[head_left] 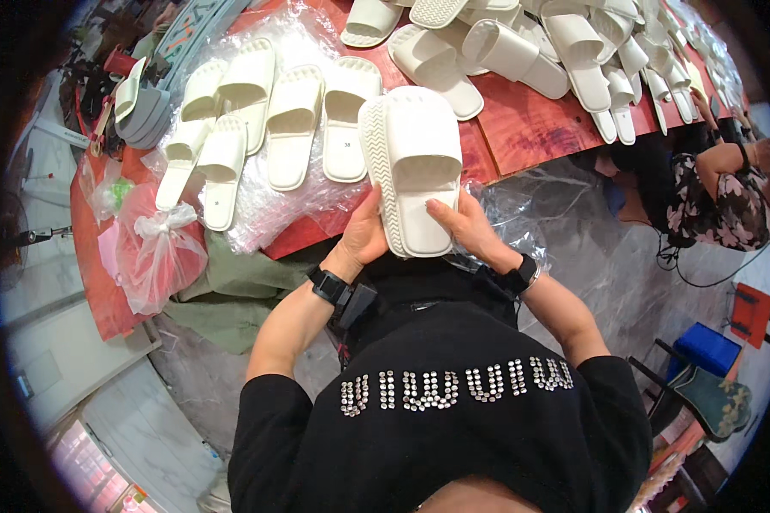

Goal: Inspecting and packaging pairs of white rubber sandals into plastic bags.

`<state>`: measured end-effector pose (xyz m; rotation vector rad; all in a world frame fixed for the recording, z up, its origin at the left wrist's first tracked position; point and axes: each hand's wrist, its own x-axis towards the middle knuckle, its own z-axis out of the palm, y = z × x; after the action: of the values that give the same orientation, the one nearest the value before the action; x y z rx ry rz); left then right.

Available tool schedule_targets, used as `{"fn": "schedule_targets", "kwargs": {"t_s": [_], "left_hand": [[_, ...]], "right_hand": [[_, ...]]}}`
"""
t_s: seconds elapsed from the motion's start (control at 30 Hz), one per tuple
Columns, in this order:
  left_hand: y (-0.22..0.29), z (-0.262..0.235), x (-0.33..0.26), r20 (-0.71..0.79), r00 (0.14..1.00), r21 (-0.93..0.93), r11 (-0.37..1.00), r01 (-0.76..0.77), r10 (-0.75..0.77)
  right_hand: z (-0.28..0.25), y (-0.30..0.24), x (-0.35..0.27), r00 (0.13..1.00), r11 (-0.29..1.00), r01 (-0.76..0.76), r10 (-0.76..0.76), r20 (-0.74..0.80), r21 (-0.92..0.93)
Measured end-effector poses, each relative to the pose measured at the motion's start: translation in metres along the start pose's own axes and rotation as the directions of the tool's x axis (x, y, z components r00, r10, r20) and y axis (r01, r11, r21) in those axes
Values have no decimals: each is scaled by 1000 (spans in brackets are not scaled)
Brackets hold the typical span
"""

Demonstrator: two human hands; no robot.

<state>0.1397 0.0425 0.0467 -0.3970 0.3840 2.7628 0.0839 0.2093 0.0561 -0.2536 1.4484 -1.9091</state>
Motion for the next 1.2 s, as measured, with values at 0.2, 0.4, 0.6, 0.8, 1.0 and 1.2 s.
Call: {"fn": "schedule_targets", "kwargs": {"t_s": [0.2,0.4,0.6,0.8,1.0,1.2], "left_hand": [[9,0,8,-26,997,38,997,-67,68],[26,-2,11,-40,999,46,999,-22,24],[25,1,11,-102,993,118,992,-48,60],[21,1,12,-122,992,210,977,-17,43],[19,23,18,109,853,782,-574,243,510],[15,-22,21,183,844,607,-734,306,504]], "right_hand": [[-6,-5,-4,995,1000,-14,16,-102,23],[-15,-13,-6,993,983,-90,102,-65,159],[-24,-6,-2,991,976,-132,135,-9,173],[-30,0,2,985,962,-171,171,19,213],[-62,29,9,960,954,-222,250,-127,199],[-66,34,15,908,941,-325,340,-247,99]]}}
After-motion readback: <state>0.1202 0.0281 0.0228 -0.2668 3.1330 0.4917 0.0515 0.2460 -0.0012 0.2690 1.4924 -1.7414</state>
